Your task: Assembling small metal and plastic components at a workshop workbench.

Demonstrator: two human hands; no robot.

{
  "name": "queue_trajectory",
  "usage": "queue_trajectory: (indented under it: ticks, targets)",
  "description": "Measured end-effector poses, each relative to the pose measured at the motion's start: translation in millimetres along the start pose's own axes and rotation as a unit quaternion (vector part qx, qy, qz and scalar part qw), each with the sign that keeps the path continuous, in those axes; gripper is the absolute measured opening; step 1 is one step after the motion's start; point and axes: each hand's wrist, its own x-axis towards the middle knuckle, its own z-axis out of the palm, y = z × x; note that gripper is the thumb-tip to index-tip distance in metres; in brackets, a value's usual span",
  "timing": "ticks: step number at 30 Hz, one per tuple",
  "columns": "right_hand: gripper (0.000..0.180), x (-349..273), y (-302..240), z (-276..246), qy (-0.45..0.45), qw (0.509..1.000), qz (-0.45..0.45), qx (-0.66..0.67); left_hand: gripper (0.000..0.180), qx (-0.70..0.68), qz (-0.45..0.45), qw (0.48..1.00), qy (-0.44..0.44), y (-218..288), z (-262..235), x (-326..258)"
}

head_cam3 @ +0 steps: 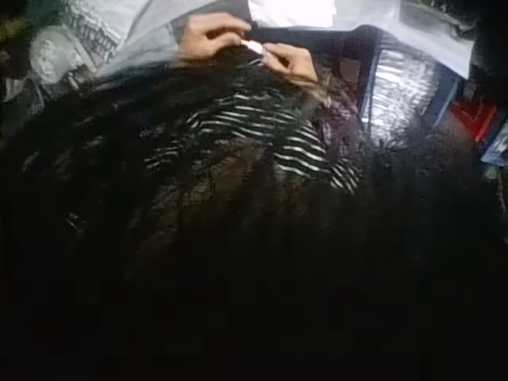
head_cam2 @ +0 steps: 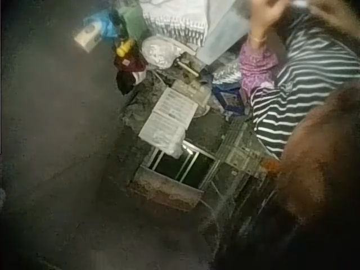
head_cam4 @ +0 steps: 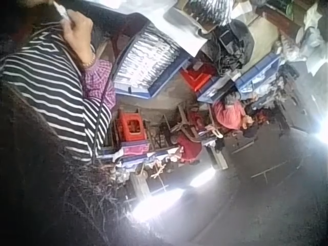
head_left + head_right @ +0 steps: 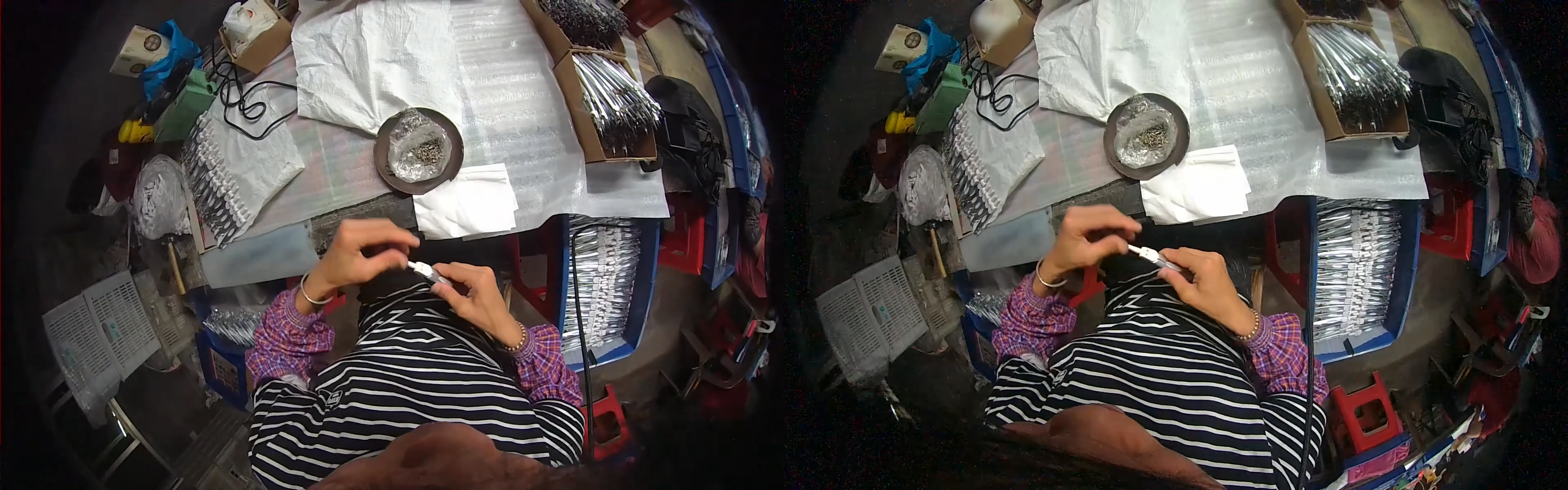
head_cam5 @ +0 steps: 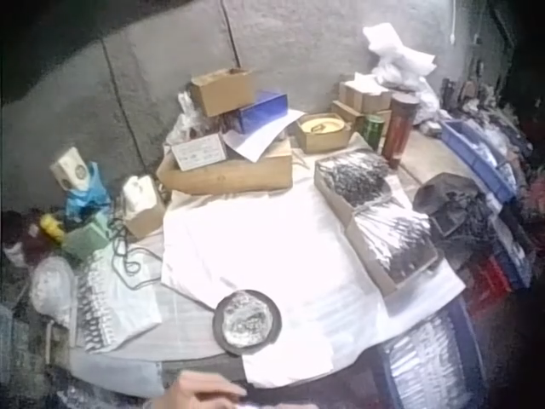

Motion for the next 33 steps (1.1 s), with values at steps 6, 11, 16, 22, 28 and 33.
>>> queue_trajectory:
  ticks: [6, 11, 16, 22, 28, 33]
  targets:
    - [0.021, -3, -1, -1, -0.011, 0.999, 0.027, -0.035, 0.017, 0.286, 0.186, 0.928, 0.147, 5, -10, 73]
    - [0.019, -5, -1, -1, -0.024, 0.999, 0.01, -0.044, 0.016, 0.382, 0.159, 0.899, 0.141, -6, 2, 104]
    - [0.021, -5, 3, -4, -0.018, 0.999, 0.008, -0.048, 0.015, 0.385, 0.134, 0.906, 0.118, -7, -4, 102]
    - [0.02, -4, 2, -6, 0.005, 0.999, 0.006, -0.036, 0.007, 0.358, 0.152, 0.911, 0.136, -7, -5, 104]
    - [0.02, -8, 8, -3, 0.003, 0.999, 0.031, -0.014, 0.006, 0.332, 0.165, 0.918, 0.14, -8, -5, 103]
    - [0.024, -5, 15, 3, 0.014, 0.999, -0.026, -0.029, 0.009, 0.315, 0.15, 0.925, 0.152, 1, -9, 96]
